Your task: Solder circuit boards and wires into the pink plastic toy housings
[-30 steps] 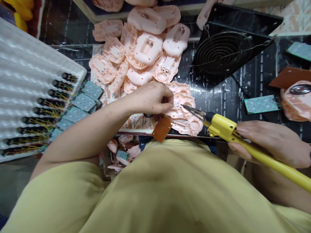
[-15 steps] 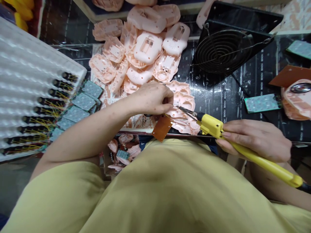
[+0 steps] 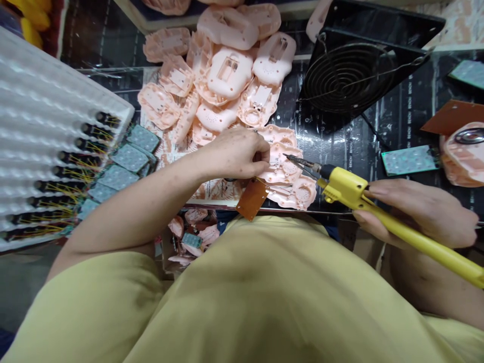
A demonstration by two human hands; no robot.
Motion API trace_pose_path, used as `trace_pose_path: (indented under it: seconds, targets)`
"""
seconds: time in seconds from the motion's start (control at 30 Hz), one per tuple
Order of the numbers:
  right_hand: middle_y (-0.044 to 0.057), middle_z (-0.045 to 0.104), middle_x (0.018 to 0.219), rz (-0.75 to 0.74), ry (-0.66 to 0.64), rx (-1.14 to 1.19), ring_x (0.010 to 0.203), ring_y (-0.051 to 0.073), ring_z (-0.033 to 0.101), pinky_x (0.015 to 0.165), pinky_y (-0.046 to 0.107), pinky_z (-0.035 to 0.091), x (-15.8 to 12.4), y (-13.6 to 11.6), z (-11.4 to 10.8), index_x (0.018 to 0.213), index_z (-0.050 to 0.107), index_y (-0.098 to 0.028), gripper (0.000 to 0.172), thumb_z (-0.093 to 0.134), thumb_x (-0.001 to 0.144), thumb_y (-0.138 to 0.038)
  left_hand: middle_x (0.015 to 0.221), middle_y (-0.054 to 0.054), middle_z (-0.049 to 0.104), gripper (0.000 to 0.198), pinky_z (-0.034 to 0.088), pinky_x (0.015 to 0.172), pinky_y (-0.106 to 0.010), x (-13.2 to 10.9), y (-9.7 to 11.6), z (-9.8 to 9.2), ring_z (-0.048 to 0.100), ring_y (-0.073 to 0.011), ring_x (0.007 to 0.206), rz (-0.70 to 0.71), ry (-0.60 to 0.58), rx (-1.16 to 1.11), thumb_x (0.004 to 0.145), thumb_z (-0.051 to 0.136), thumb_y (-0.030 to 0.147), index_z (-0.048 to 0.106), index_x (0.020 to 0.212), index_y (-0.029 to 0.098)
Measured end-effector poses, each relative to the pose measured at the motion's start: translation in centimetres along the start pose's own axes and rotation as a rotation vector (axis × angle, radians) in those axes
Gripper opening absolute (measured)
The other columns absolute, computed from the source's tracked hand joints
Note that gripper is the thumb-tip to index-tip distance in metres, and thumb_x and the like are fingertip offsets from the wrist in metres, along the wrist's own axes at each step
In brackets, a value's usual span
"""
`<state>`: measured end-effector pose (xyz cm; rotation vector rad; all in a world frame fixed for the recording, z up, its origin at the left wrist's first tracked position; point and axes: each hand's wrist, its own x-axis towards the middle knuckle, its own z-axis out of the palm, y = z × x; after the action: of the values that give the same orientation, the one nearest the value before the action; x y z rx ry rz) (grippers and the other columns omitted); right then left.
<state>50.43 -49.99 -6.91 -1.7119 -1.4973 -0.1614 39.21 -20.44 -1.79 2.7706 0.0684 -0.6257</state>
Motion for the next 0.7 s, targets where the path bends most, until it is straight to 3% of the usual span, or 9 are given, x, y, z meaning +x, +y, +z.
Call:
trace_pose_path:
  seconds: [0.07,0.13,0.3,0.37,0.5,0.7]
  targets:
    - [0.007,0.077,0.093,-0.080,0.043,-0.029,0.078,0.018,0.074,0.067,0.025,0.064,0.0,0.1,0.2,0.142,0.054,-0.024,0.071,0.082,0.077,-0.014,0.081,0.000,0.074,0.021,0.044,0.075,-0.023,0.0,-0.1,0.0,0.067,-0.0147,0.078,-0.001,-0.007,-0.011,0.082,0.058,0.030,0.075,0.083,0.019]
    - [0.009,0.077,0.095,-0.111,0.066,-0.046,0.077,0.020,0.074,0.068,0.027,0.065,0.1,0.3,0.5,0.143,0.054,-0.020,0.078,0.085,0.072,-0.013,0.081,0.001,0.074,0.022,0.044,0.076,-0.022,-0.1,-0.2,0.0,0.067,-0.0138,0.078,0.010,-0.001,-0.025,0.082,0.056,0.028,0.076,0.084,0.020]
    - [0.004,0.075,0.079,-0.121,0.036,0.126,0.071,0.019,0.073,0.062,0.027,0.064,0.6,0.4,0.8,0.136,0.060,-0.023,0.070,0.082,0.072,-0.005,0.079,-0.001,0.073,0.025,0.045,0.077,-0.025,0.2,-0.1,0.1,0.067,-0.0154,0.078,-0.029,0.034,0.001,0.081,0.053,0.027,0.076,0.083,0.018]
    - [0.003,0.073,0.076,-0.107,0.046,0.168,0.070,0.018,0.072,0.060,0.027,0.063,0.9,0.2,0.9,0.125,0.065,-0.024,0.059,0.080,0.072,-0.002,0.079,-0.002,0.073,0.025,0.045,0.077,-0.025,0.3,0.0,0.2,0.067,-0.0163,0.077,-0.040,0.035,0.010,0.081,0.053,0.028,0.075,0.083,0.017]
    - [0.003,0.071,0.074,-0.110,-0.005,0.141,0.071,0.016,0.071,0.061,0.024,0.062,1.2,-0.1,1.0,0.097,0.068,-0.021,0.032,0.081,0.073,-0.005,0.074,-0.002,0.071,0.025,0.045,0.077,-0.025,0.6,0.1,0.2,0.066,-0.0161,0.077,-0.021,0.036,0.007,0.079,0.052,0.028,0.075,0.080,0.018]
    - [0.001,0.070,0.075,-0.070,-0.016,0.107,0.074,0.013,0.071,0.065,0.023,0.062,0.8,-0.1,1.4,0.089,0.063,-0.022,0.016,0.076,0.082,-0.014,0.068,-0.001,0.068,0.023,0.046,0.082,-0.028,0.9,0.3,0.2,0.067,-0.0179,0.079,-0.059,0.043,-0.007,0.076,0.053,0.027,0.075,0.077,0.019]
